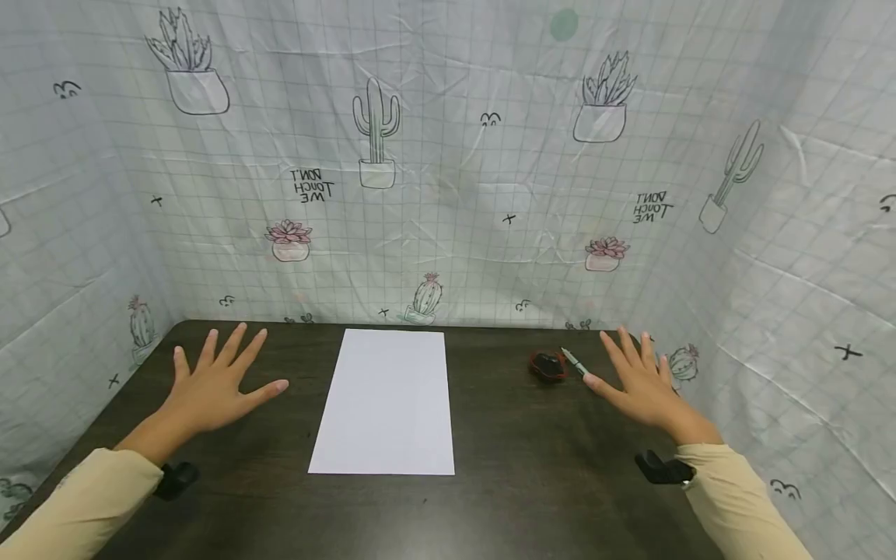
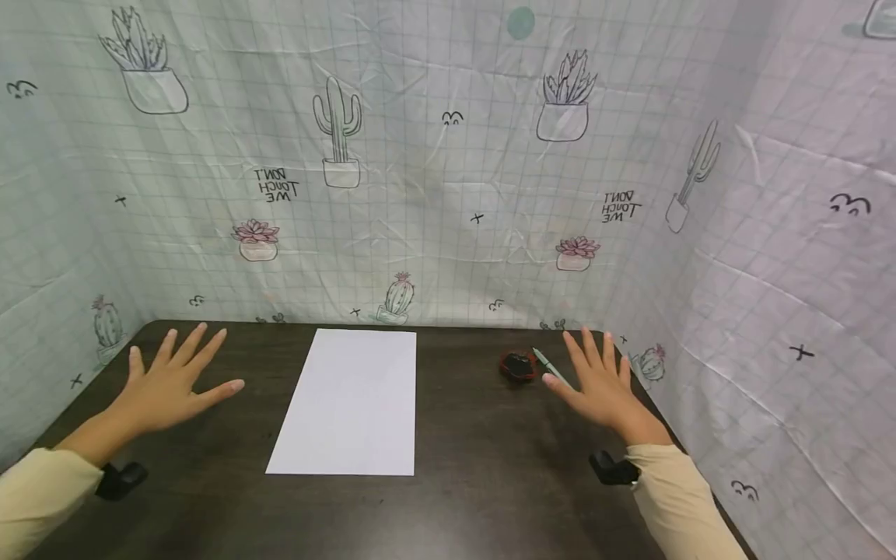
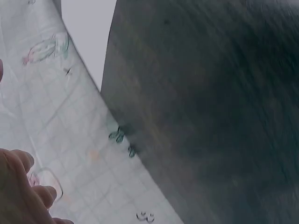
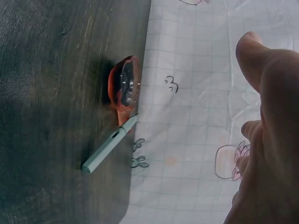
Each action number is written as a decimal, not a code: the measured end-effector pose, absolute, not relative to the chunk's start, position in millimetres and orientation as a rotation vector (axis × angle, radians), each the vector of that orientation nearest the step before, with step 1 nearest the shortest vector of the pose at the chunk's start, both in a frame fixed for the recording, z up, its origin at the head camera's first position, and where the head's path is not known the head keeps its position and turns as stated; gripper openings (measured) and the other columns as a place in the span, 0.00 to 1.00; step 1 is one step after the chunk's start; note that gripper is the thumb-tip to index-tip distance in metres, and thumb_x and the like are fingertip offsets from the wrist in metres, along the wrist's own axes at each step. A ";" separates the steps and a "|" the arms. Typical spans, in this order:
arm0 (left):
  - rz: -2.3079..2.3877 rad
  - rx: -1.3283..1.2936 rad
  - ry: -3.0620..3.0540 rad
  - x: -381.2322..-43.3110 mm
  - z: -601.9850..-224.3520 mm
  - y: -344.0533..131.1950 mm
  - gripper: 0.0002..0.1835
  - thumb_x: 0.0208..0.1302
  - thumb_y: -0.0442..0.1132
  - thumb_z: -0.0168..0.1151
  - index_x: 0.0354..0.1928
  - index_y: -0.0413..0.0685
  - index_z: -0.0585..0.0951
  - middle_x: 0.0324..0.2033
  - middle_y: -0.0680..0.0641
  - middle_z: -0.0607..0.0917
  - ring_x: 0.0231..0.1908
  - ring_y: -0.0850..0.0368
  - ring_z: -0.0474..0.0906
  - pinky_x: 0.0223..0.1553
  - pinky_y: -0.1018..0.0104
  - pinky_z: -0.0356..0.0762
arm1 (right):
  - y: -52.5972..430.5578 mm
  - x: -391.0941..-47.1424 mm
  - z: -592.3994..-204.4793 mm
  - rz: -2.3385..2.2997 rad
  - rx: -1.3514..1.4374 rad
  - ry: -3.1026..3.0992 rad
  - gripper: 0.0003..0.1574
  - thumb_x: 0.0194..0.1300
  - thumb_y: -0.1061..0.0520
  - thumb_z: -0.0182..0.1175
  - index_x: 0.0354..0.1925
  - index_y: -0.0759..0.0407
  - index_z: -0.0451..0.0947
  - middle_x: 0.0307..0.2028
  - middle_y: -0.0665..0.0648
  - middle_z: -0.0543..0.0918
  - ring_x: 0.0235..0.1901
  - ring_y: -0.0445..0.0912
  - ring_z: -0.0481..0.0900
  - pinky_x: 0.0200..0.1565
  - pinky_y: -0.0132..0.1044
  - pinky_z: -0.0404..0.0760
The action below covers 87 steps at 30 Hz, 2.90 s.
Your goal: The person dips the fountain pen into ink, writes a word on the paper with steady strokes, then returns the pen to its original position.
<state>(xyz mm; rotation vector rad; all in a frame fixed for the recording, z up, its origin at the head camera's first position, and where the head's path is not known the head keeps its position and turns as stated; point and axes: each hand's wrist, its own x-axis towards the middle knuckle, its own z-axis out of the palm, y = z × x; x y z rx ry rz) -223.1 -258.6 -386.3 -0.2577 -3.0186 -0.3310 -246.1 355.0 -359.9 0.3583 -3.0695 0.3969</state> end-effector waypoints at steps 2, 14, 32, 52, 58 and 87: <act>-0.336 -0.280 -3.021 -224.1 -390.3 -253.1 0.53 0.59 0.76 0.45 0.77 0.60 0.38 0.74 0.37 0.38 0.69 0.25 0.28 0.54 0.24 0.13 | 356.9 -249.0 -361.4 0.399 0.349 -3.066 0.55 0.69 0.30 0.45 0.76 0.49 0.29 0.74 0.65 0.25 0.68 0.66 0.13 0.57 0.74 0.21; -0.387 -0.393 -3.044 -229.3 -415.2 -220.3 0.50 0.58 0.76 0.47 0.76 0.59 0.47 0.75 0.39 0.42 0.70 0.27 0.33 0.56 0.26 0.15 | 373.0 -264.2 -383.8 0.528 0.321 -3.050 0.55 0.69 0.33 0.49 0.76 0.56 0.33 0.73 0.72 0.31 0.68 0.73 0.19 0.55 0.79 0.33; -0.473 -0.540 -3.091 -234.0 -450.3 -190.1 0.49 0.58 0.75 0.49 0.75 0.56 0.54 0.74 0.41 0.50 0.70 0.28 0.42 0.58 0.22 0.33 | 375.3 -293.5 -422.4 0.919 0.097 -2.969 0.62 0.63 0.33 0.59 0.76 0.59 0.37 0.71 0.76 0.45 0.66 0.75 0.49 0.57 0.71 0.59; -0.501 -0.623 -3.352 -237.5 -466.4 -178.0 0.53 0.52 0.80 0.47 0.76 0.64 0.50 0.76 0.46 0.42 0.71 0.30 0.32 0.53 0.18 0.27 | 372.8 -312.3 -460.5 0.963 0.017 -2.791 0.47 0.65 0.42 0.61 0.70 0.66 0.58 0.64 0.77 0.64 0.62 0.71 0.63 0.57 0.65 0.66; -0.496 -0.637 -3.342 -237.1 -463.3 -175.2 0.51 0.55 0.78 0.49 0.76 0.62 0.51 0.76 0.44 0.43 0.71 0.29 0.33 0.52 0.17 0.27 | 373.0 -319.4 -473.6 0.983 -0.033 -2.694 0.38 0.65 0.49 0.63 0.65 0.69 0.66 0.59 0.76 0.71 0.58 0.69 0.69 0.55 0.61 0.69; -0.538 -0.728 -3.285 -237.1 -460.9 -176.1 0.50 0.58 0.73 0.52 0.75 0.53 0.53 0.75 0.39 0.45 0.73 0.35 0.38 0.63 0.27 0.34 | 359.6 -344.4 -482.8 0.928 -0.212 -2.581 0.19 0.66 0.60 0.60 0.50 0.71 0.79 0.43 0.71 0.83 0.43 0.64 0.79 0.47 0.57 0.72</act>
